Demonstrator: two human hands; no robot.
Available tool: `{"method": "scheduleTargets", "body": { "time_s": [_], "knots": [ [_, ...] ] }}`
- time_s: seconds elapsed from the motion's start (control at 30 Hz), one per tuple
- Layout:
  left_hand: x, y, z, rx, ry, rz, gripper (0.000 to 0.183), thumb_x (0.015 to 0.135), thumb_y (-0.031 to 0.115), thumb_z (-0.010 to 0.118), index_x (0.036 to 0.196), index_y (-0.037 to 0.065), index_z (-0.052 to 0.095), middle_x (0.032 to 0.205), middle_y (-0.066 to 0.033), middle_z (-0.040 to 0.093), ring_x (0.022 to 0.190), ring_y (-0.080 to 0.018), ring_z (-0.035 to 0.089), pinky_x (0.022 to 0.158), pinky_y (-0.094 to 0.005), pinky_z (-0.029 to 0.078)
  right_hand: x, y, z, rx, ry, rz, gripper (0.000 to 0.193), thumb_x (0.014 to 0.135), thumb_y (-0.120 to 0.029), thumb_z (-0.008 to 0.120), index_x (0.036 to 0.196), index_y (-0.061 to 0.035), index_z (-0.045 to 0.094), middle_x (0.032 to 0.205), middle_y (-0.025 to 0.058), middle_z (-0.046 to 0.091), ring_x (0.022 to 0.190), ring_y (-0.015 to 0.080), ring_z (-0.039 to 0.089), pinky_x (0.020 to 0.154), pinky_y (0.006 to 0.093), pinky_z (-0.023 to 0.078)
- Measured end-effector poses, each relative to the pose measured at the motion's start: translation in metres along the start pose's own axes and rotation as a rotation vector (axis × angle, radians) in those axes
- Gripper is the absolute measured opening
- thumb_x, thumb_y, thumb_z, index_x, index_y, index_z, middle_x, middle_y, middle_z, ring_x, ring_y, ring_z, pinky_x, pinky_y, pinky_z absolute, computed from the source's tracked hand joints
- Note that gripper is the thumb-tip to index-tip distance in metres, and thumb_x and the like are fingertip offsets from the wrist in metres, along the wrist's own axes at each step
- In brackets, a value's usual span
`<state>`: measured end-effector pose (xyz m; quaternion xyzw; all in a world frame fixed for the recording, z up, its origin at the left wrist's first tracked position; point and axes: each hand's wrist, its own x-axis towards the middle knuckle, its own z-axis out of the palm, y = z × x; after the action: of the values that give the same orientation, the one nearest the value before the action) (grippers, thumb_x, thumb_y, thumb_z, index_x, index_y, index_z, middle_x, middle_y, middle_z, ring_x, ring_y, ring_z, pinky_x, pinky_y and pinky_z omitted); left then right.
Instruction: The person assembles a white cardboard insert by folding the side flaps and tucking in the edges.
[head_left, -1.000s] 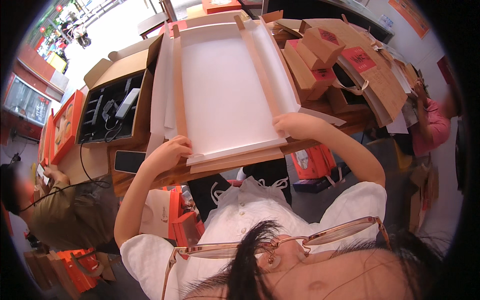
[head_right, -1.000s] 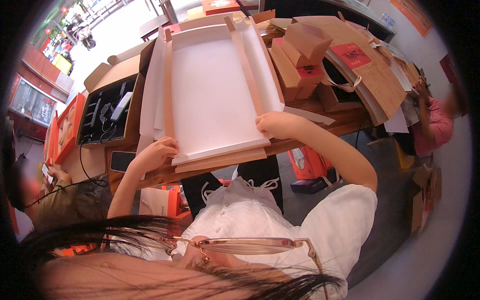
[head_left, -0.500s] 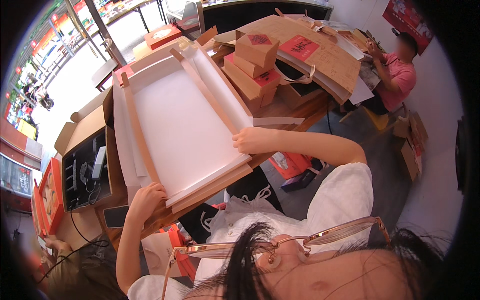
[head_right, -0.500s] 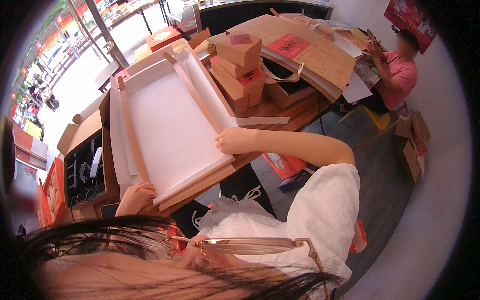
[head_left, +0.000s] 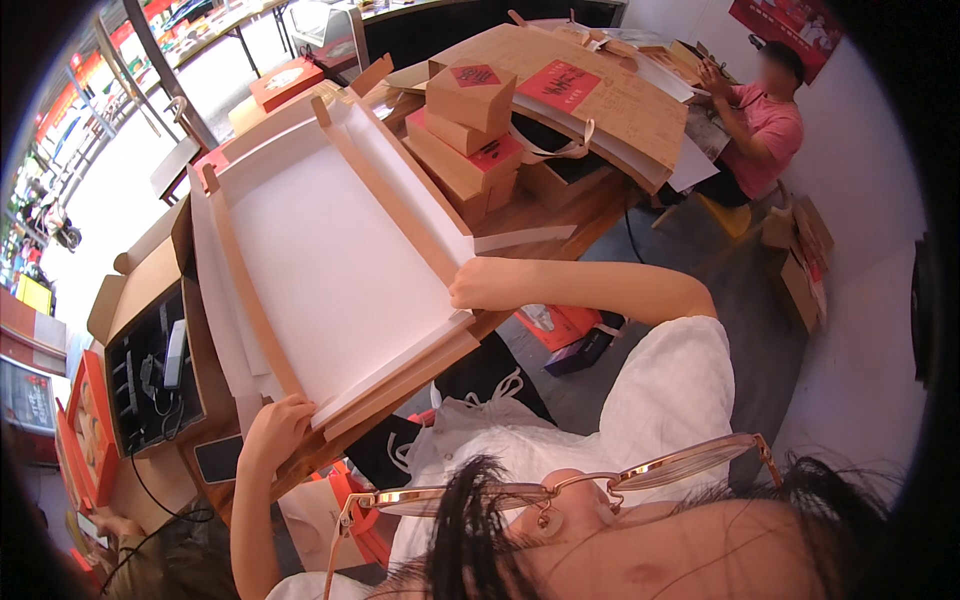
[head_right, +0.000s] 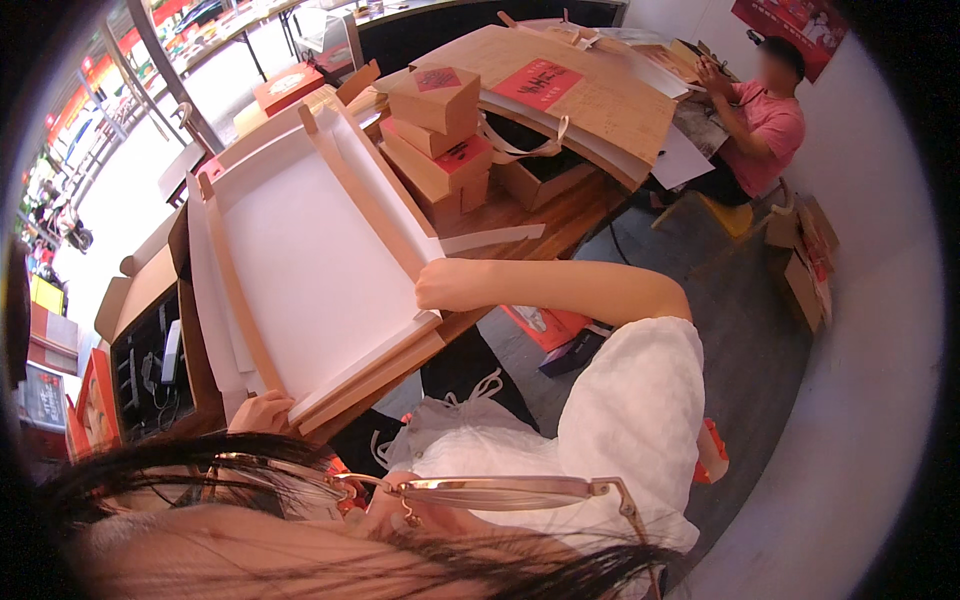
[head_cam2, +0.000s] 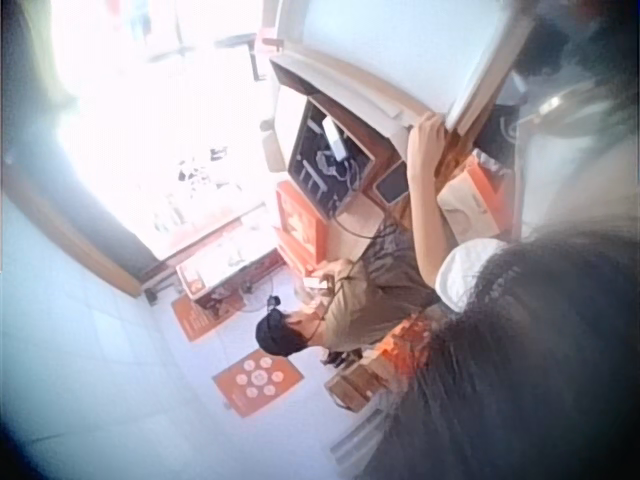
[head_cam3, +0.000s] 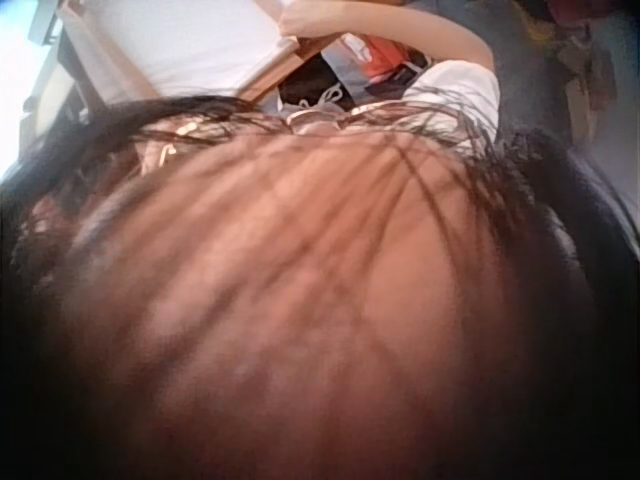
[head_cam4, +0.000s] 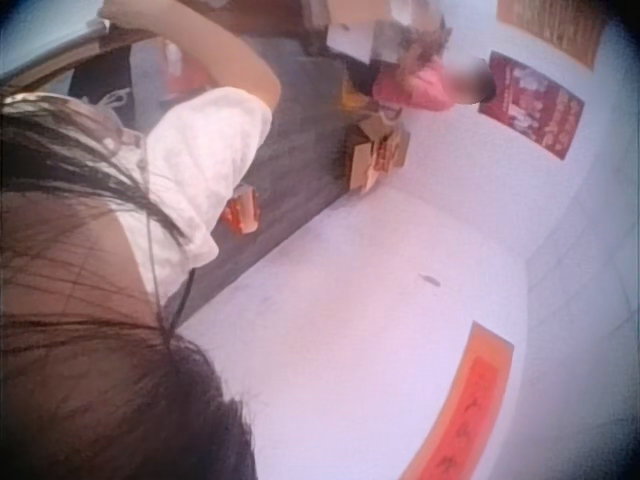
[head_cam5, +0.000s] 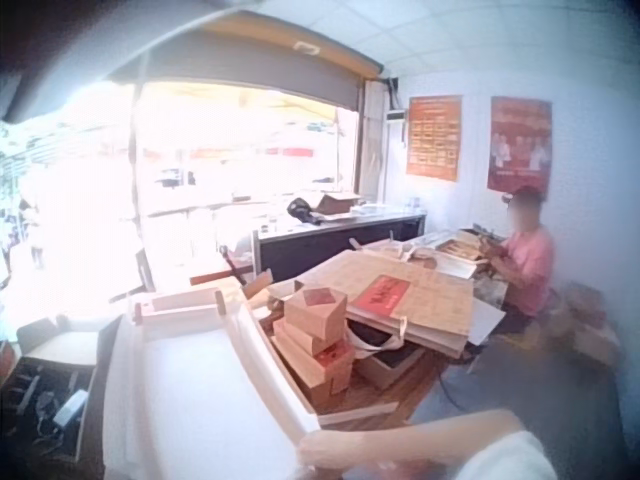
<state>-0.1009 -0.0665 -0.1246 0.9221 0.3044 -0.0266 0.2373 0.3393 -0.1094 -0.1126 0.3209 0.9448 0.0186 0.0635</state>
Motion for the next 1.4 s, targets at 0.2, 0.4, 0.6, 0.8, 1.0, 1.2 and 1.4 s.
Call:
{"method": "scheduleTargets", "body": {
  "time_s": [0.2,0.4,0.6,0.8,1.0,1.2,1.4],
  "knots": [
    [-0.006,0.016,-0.006,-0.045,0.039,-0.043,0.015,0.088,0.005,0.054,0.096,0.002,0.067,0.093,-0.0173,0.065,0.085,-0.0392,0.063,0.076,-0.0448,0.051,0.004,0.004,-0.008,0.048,-0.097,0.065,0.008,0.076,-0.009,0.066,0.079,-0.0030,0.071,0.077,0.0160,0.069,0.078,0.0332,0.070,0.073,0.0416,0.056],
    [0.000,0.025,-0.011,-0.021,0.013,-0.083,0.015,0.084,0.002,0.052,0.087,0.001,0.067,0.095,-0.0190,0.063,0.089,-0.0395,0.062,0.077,-0.0452,0.050,-0.001,0.006,-0.012,0.215,-0.164,0.083,0.009,0.080,-0.009,0.064,0.082,-0.0022,0.070,0.086,0.0188,0.071,0.087,0.0362,0.069,0.077,0.0453,0.055],
    [-0.005,0.013,-0.009,-0.068,-0.063,-0.132,0.020,0.086,-0.001,0.054,0.098,-0.001,0.070,0.106,-0.0146,0.066,0.089,-0.0353,0.066,0.079,-0.0402,0.053,0.008,0.006,-0.029,0.500,-0.135,0.312,0.008,0.082,-0.011,0.067,0.082,-0.0038,0.069,0.082,0.0169,0.069,0.081,0.0348,0.068,0.071,0.0414,0.052],
    [0.000,0.018,-0.011,-0.112,-0.005,-0.168,0.021,0.087,0.000,0.056,0.101,0.001,0.071,0.100,-0.0184,0.069,0.090,-0.0360,0.066,0.082,-0.0389,0.054,0.011,0.016,-0.014,0.730,0.016,0.237,0.009,0.078,-0.009,0.071,0.083,-0.0010,0.070,0.077,0.0162,0.069,0.075,0.0307,0.068,0.069,0.0362,0.053],
    [0.006,0.007,-0.015,-0.189,-0.082,-0.151,0.018,0.088,0.002,0.060,0.101,-0.002,0.072,0.094,-0.0199,0.071,0.088,-0.0362,0.067,0.083,-0.0380,0.054,0.021,0.012,-0.014,0.815,-0.022,0.252,0.009,0.077,-0.008,0.072,0.082,-0.0005,0.073,0.077,0.0173,0.070,0.073,0.0301,0.069,0.069,0.0356,0.054],
    [0.012,0.007,-0.016,-0.167,-0.118,-0.190,0.017,0.088,0.004,0.061,0.099,-0.003,0.073,0.095,-0.0200,0.071,0.088,-0.0356,0.068,0.082,-0.0375,0.054,0.030,0.011,-0.008,0.710,-0.053,0.203,0.011,0.073,-0.007,0.073,0.080,0.0011,0.072,0.074,0.0167,0.069,0.071,0.0305,0.068,0.067,0.0373,0.053],
    [0.011,0.007,-0.016,-0.189,-0.088,-0.157,0.016,0.090,0.007,0.062,0.098,-0.001,0.074,0.094,-0.0175,0.072,0.086,-0.0330,0.068,0.081,-0.0372,0.055,0.043,0.003,-0.013,0.719,-0.047,0.278,0.014,0.074,-0.012,0.074,0.077,0.0008,0.071,0.074,0.0187,0.068,0.074,0.0339,0.067,0.070,0.0388,0.053]
  ]
}}
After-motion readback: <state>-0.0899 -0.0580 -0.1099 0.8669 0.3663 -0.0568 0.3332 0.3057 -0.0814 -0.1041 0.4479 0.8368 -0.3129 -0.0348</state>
